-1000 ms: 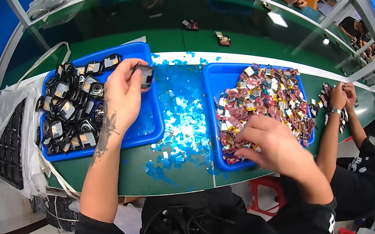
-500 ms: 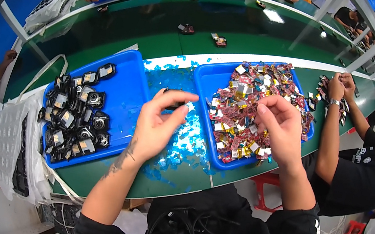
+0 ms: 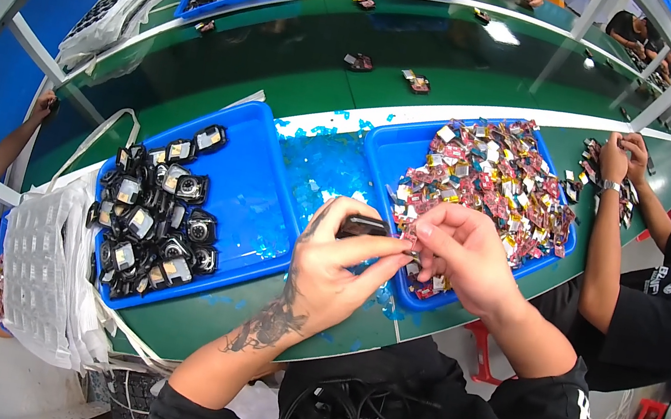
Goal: Sorting and inspecting small electronic components on an assembly line workbench.
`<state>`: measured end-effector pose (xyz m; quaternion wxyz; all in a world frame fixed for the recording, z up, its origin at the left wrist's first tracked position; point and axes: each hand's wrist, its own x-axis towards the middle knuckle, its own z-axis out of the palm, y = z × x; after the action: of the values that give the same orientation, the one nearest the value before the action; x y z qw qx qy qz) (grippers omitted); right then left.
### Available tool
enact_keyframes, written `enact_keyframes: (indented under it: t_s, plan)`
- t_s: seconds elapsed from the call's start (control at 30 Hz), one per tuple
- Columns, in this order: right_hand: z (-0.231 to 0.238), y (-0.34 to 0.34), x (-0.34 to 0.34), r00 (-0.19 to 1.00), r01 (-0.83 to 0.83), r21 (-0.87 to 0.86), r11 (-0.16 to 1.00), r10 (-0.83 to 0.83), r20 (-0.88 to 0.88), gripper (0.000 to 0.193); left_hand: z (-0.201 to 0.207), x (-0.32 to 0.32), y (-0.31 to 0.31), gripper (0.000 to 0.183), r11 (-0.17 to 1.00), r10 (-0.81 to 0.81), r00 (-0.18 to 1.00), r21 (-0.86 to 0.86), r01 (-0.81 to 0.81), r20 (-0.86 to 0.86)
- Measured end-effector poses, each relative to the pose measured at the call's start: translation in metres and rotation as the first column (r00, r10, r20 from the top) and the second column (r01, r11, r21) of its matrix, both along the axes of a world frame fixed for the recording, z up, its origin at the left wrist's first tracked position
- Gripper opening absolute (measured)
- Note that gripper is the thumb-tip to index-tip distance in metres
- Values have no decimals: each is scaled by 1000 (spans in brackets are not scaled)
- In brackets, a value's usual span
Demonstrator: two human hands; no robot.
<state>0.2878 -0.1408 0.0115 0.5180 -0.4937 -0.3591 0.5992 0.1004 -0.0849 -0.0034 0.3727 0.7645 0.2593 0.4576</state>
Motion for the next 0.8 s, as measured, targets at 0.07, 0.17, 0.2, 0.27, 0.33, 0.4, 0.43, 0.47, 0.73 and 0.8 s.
enact_keyframes:
  t_s: [0.07, 0.17, 0.2, 0.27, 0.33, 0.4, 0.43, 0.47, 0.73, 0.8]
  plan:
    - [-1, 1, -9, 972, 81, 231, 969, -129, 198, 15, -1, -1, 0, 19, 993, -8, 999, -114, 11, 32]
    - [13, -3, -14, 902, 92, 456, 885, -268, 338, 16, -2, -3, 3, 15, 960, -19, 996, -278, 42, 84]
    - [17, -3, -11, 897, -2, 398, 917, -175, 407, 13, 1, -4, 3, 15, 964, -46, 997, -261, 61, 64]
    - [26, 1, -9, 845, -119, 344, 931, -87, 528, 10, 2, -6, 3, 15, 966, -72, 997, -248, 80, 43]
    - [29, 3, -6, 835, -162, 324, 932, -45, 548, 10, 2, -6, 5, 14, 978, -78, 997, -194, 73, -21]
    - [32, 3, -3, 824, -209, 302, 930, 1, 567, 11, 3, -6, 7, 14, 983, -87, 995, -166, 78, -50]
    - [34, 3, -2, 815, -225, 221, 949, 59, 576, 11, 2, -7, 8, 14, 987, -95, 992, -137, 83, -81]
    - [36, 3, -1, 805, -240, 139, 961, 117, 582, 11, 3, -8, 9, 14, 987, -90, 993, -139, 78, -81]
    - [24, 13, -7, 633, -252, 197, 948, 7, 774, 14, 7, -7, 6, 15, 998, -28, 999, -51, 27, -32]
    - [19, 13, -5, 684, -251, 206, 946, 23, 729, 14, 6, -7, 5, 15, 994, -1, 1000, -105, -2, -23]
